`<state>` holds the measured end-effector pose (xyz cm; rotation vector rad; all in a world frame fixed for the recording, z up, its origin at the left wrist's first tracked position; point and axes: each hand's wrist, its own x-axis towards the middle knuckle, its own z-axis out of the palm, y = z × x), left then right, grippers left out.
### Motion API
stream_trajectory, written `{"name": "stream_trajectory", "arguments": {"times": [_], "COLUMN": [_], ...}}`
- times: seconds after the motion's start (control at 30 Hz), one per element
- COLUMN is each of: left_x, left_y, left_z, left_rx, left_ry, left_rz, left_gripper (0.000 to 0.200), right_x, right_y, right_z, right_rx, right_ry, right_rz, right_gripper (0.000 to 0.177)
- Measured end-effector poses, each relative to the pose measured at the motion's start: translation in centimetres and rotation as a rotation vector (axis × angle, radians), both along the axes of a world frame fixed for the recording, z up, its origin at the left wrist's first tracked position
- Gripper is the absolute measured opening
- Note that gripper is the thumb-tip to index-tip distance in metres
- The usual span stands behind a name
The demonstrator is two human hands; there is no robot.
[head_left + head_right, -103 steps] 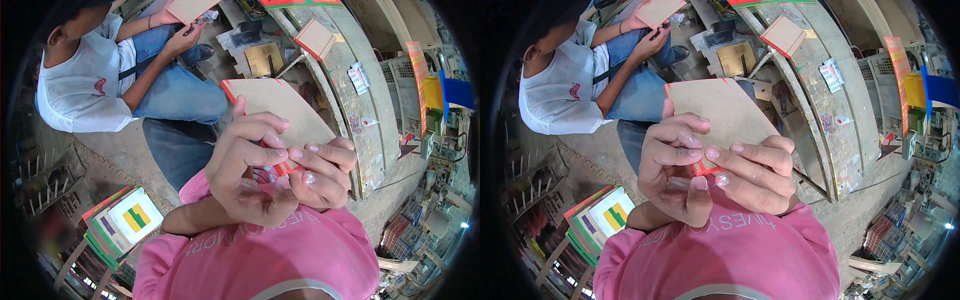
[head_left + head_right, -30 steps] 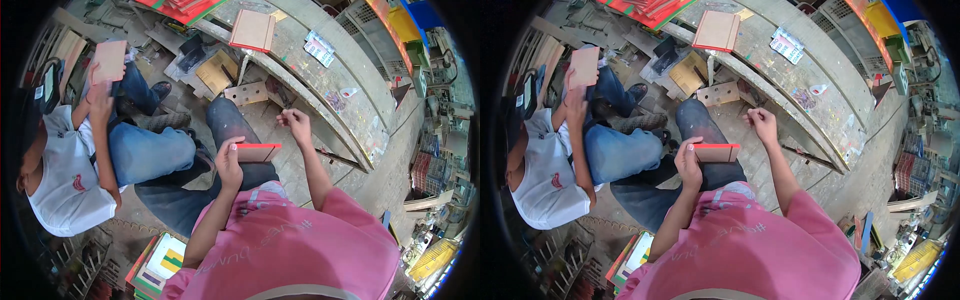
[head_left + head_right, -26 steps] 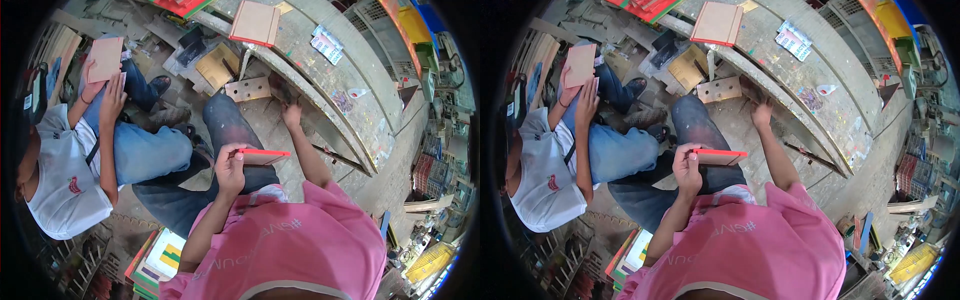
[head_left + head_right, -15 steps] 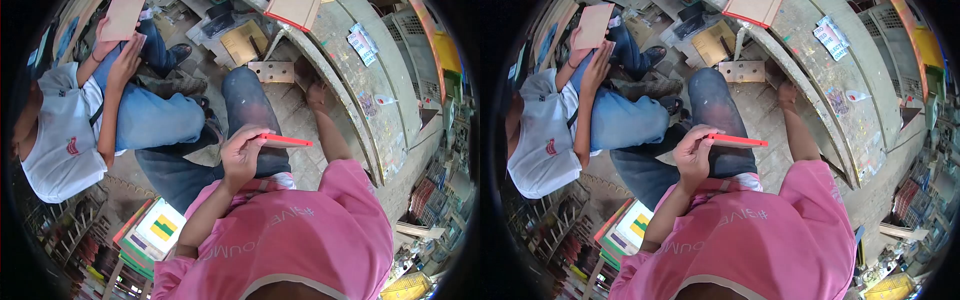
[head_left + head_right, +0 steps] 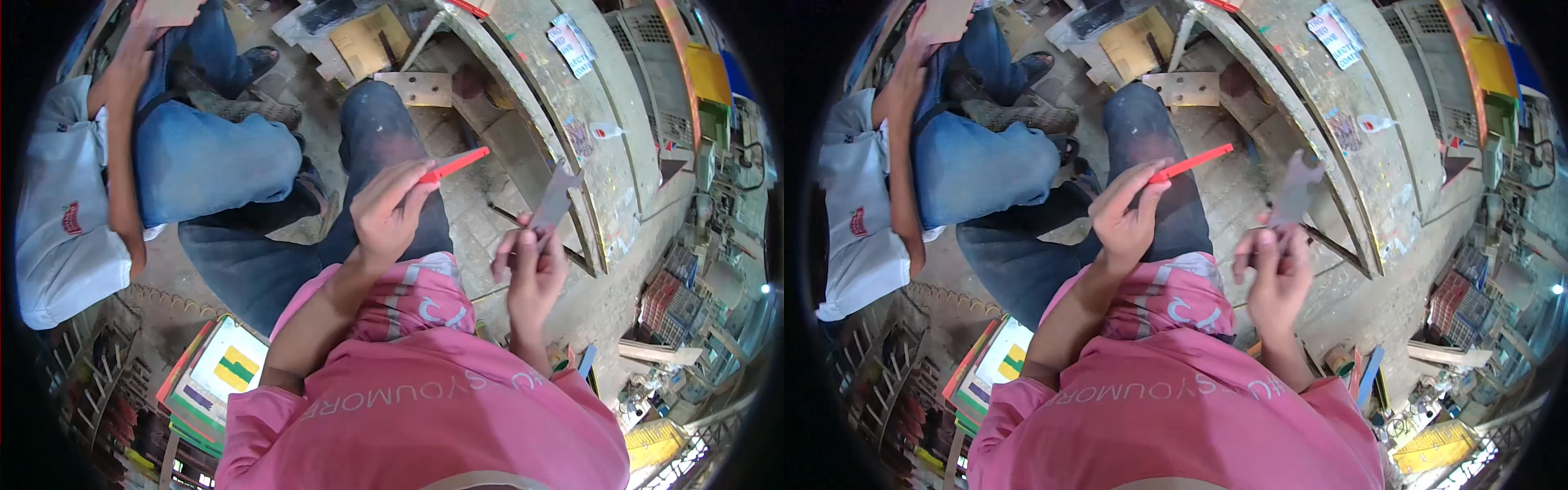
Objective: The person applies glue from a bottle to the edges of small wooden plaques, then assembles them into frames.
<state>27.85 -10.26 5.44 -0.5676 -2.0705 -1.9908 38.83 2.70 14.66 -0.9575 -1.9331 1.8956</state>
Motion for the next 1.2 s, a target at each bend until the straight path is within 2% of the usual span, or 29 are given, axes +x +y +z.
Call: {"name": "stream_trajectory", "arguments": {"times": [0.03, 0.07, 0.13, 0.2, 0.23, 0.27, 0.33, 0.37, 0.47, 0.5, 0.53, 0.6, 0.73, 0.77, 0.8, 0.87, 0.9, 0.93, 1.0, 1.07, 1.1, 1.13, 1.2], "left_x": [0.0, -0.1, -0.1, 0.0, 0.1, 0.1, -0.1, 0.0, 0.0, 0.1, 0.2, 0.1, 0.2, 0.2, 0.1, 0.1, -0.1, -0.1, 0.0, 0.2, 0.3, 0.3, 0.1], "left_y": [0.1, 0.2, 0.0, -0.2, -0.3, -0.3, -0.3, -0.3, -0.4, -0.4, -0.4, -0.3, -0.3, -0.3, -0.2, -0.2, -0.2, -0.2, -0.2, -0.3, -0.3, -0.2, 0.1], "left_z": [-0.1, -0.1, 0.0, 0.0, 0.0, 0.0, 0.2, 0.3, 0.4, 0.5, 0.5, 0.5, 0.6, 0.6, 0.7, 0.7, 0.6, 0.5, 0.8, 0.6, 0.5, 0.4, 0.6], "left_rx": [0.037, 0.072, 0.085, 0.050, 0.059, 0.045, 0.041, 0.053, 0.055, 0.043, 0.047, 0.061, 0.065, 0.060, 0.057, 0.060, 0.061, 0.055, 0.043, 0.030, 0.016, 0.016, 0.058], "left_ry": [-0.028, -0.053, -0.048, 0.003, -0.005, 0.024, 0.058, 0.039, 0.023, 0.029, 0.028, 0.014, 0.025, 0.017, 0.010, 0.015, 0.018, 0.016, 0.003, -0.015, -0.037, -0.037, 0.005], "left_rz": [-0.014, -0.024, -0.039, -0.098, -0.092, -0.095, -0.088, -0.087, -0.071, -0.076, -0.079, -0.086, -0.094, -0.092, -0.091, -0.090, -0.078, -0.067, -0.077, -0.099, -0.119, -0.119, -0.087], "left_gripper": [0.021, 0.021, 0.022, 0.019, 0.019, 0.020, 0.021, 0.021, 0.021, 0.021, 0.021, 0.021, 0.021, 0.021, 0.020, 0.020, 0.019, 0.019, 0.019, 0.019, 0.020, 0.020, 0.020], "right_x": [0.3, 0.4, 0.1, -0.2, -0.4, -0.5, -0.2, -0.5, -0.8, -0.4, 0.1, -0.1, -0.9, -0.6, -0.1, -0.1, -0.2, -0.7, -0.9, -0.5, -0.6, -0.4, -0.2], "right_y": [-0.4, -0.3, -0.5, -1.0, -1.5, -2.0, -1.4, -1.6, -2.6, -2.4, -2.1, -1.7, -2.6, -2.7, -2.1, -1.8, -1.9, -2.1, -2.7, -1.9, -1.5, -1.7, -2.3], "right_z": [0.3, 0.9, 2.2, 2.1, 1.6, 1.8, 1.8, 2.4, 3.0, 1.9, 0.9, 1.1, 2.8, 2.1, 0.9, 0.3, 1.3, 1.9, 1.1, -0.2, -0.4, -0.2, 0.2], "right_rx": [0.031, 0.142, 0.220, 0.193, 0.180, 0.219, 0.457, 0.371, 0.117, 0.234, 0.225, 0.345, 0.082, 0.076, 0.445, 0.295, 0.194, 0.072, 0.033, 0.453, 0.593, 0.594, 0.030], "right_ry": [-0.015, -0.147, -0.208, 0.040, 0.135, 0.028, -0.189, -0.152, 0.198, 0.157, 0.024, -0.228, 0.262, 0.167, -0.111, -0.237, -0.181, 0.019, 0.238, -0.093, -0.143, -0.142, 0.100], "right_rz": [0.151, 0.331, 0.308, 0.093, 0.061, 0.141, 0.405, 0.280, -0.119, -0.011, 0.223, 0.372, -0.136, -0.087, 0.219, 0.331, 0.194, 0.076, -0.033, 0.403, 0.550, 0.549, 0.026], "right_gripper": [0.020, 0.018, 0.016, 0.015, 0.015, 0.015, 0.016, 0.017, 0.016, 0.015, 0.015, 0.014, 0.020, 0.018, 0.017, 0.017, 0.017, 0.017, 0.017, 0.017, 0.015, 0.015, 0.010]}}
